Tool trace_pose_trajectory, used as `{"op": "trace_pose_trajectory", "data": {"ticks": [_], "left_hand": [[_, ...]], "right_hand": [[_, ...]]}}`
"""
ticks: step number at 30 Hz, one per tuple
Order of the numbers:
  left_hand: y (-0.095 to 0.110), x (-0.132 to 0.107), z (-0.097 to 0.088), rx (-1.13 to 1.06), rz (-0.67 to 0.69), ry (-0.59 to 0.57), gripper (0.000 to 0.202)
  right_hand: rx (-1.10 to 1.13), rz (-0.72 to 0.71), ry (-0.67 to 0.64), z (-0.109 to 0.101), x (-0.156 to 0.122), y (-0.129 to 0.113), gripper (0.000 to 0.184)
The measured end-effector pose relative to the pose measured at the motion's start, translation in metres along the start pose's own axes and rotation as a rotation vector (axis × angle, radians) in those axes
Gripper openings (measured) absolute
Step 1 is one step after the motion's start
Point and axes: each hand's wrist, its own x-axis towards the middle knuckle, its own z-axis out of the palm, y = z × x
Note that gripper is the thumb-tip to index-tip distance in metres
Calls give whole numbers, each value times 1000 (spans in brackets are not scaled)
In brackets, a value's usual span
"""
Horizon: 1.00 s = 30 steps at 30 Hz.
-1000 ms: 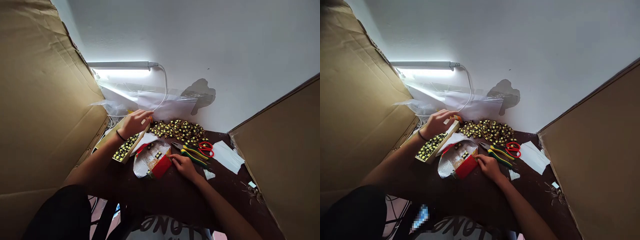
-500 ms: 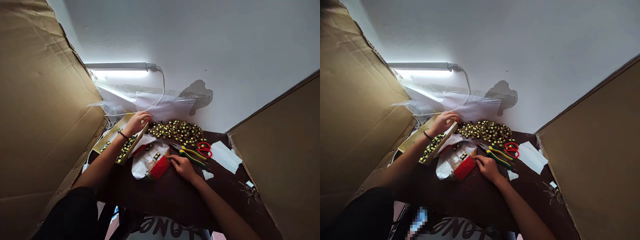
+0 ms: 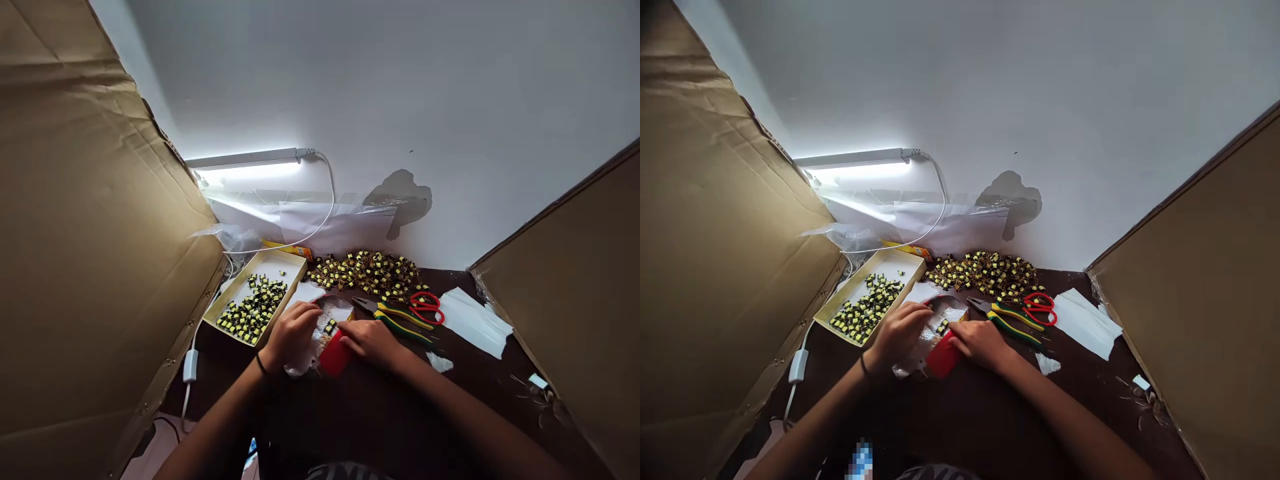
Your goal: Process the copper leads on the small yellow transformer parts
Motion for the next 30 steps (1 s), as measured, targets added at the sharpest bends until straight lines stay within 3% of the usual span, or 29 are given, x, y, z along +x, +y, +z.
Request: {"op": "trace_pose_trajectory", "data": {"ticks": [8, 17, 23, 26, 30], "left_hand": [[-8, -8, 27, -137, -92, 16, 15], [-23, -6, 31, -137, -128, 39, 25], [-33, -3, 28, -249, -298, 63, 21], [-34, -4, 26, -239, -322, 19, 22], [-32, -7, 25, -195, -339, -50, 22]], "right_hand": [[73, 67, 144, -4, 6, 28, 26], [41, 8, 317, 2, 14, 43, 25], [-17, 111, 276, -10, 33, 49, 25], [-64, 216, 231, -18, 45, 42, 30], [-87, 196, 149, -22, 56, 29, 27]]}}
